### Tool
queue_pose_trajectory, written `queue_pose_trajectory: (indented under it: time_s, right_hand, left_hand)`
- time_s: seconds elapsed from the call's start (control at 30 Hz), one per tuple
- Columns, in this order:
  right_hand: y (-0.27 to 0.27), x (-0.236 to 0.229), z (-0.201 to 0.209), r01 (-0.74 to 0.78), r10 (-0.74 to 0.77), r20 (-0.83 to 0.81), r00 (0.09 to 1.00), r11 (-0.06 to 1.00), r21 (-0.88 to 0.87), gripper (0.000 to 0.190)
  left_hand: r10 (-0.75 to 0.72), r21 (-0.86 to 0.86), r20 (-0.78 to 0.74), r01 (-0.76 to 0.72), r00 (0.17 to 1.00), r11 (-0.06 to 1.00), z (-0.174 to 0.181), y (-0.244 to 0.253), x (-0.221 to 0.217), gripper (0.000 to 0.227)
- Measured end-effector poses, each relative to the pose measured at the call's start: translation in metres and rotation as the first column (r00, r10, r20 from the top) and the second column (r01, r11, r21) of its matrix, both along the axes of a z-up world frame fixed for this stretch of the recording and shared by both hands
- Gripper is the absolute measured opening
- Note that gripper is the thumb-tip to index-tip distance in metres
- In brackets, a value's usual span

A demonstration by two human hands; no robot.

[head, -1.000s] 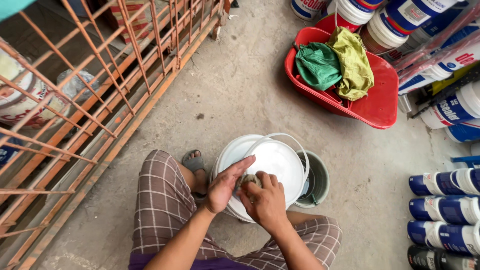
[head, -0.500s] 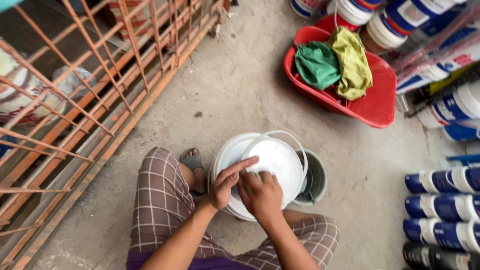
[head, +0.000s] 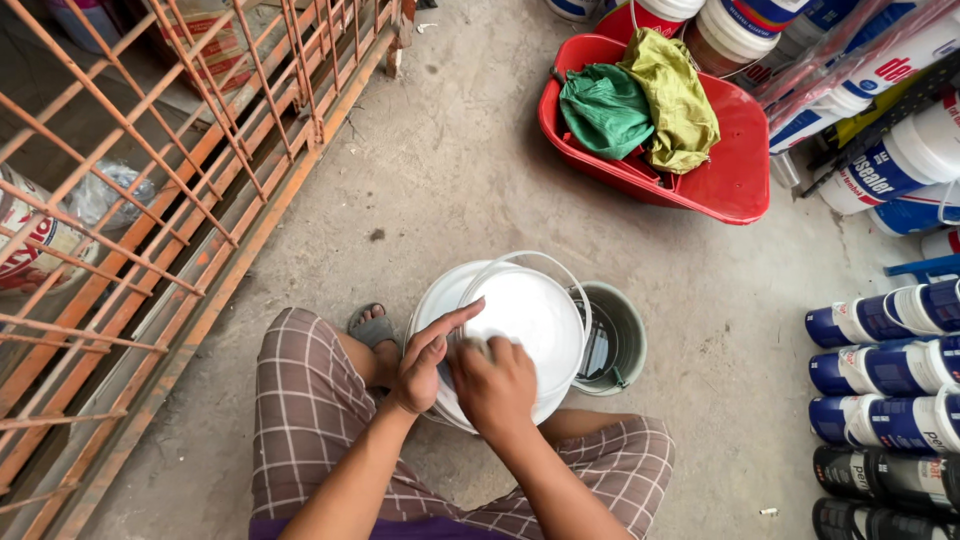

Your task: The person sits on the floor and wipes the exterior and lid of a white plastic bucket with a cloth. They dip the cloth into a smaller bucket of water and continue cleaning the surface of the large bucket.

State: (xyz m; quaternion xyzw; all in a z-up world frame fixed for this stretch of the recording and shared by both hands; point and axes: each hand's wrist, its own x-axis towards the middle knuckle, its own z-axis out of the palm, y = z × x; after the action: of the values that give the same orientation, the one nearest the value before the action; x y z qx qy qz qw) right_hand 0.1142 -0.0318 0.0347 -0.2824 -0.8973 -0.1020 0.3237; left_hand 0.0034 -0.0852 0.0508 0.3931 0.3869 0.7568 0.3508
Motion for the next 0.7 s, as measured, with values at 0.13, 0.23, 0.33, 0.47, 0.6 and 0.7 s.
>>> queue_pose_trajectory:
  time_s: [0.13, 0.23, 0.33, 0.47, 0.6, 0.7]
  right_hand:
    - [0.006, -0.037, 0.019, 0.102, -0.074, 0.162, 0.984, 0.980, -0.171, 0.014]
    - [-0.003, -0.015, 0.031, 0.007, 0.021, 0.192, 0.981, 0.990, -0.144, 0.011]
    - [-0.023, 0.016, 0.046, -0.105, 0.121, 0.201, 0.972, 0.990, -0.089, 0.010]
    - [-0.011, 0.057, 0.047, -0.343, 0.355, 0.212, 0.910, 0.935, -0.094, 0.015]
    - [0.000, 0.086, 0.044, -0.433, 0.437, 0.219, 0.873, 0.899, -0.067, 0.020]
    - [0.006, 0.077, 0.029, -0.538, 0.538, -0.097, 0.837, 0.843, 0.029, 0.010]
  left_hand:
    - [0.095, -0.006, -0.122, -0.096, 0.988, 0.995, 0.004, -0.004, -0.005, 0.068]
    - [0.059, -0.026, -0.074, -0.061, 0.996, 0.998, 0.009, 0.000, -0.004, 0.064]
    - [-0.036, 0.015, -0.187, 0.040, 0.982, 0.999, 0.019, -0.005, 0.006, 0.060]
    - [-0.014, 0.055, -0.402, 0.039, 0.916, 0.998, 0.024, 0.000, 0.017, 0.053]
    - [0.088, 0.029, -0.741, -0.100, 0.665, 0.995, 0.010, 0.019, 0.029, 0.053]
    - [0.144, 0.065, -0.689, -0.138, 0.710, 0.988, 0.013, 0.025, 0.027, 0.052]
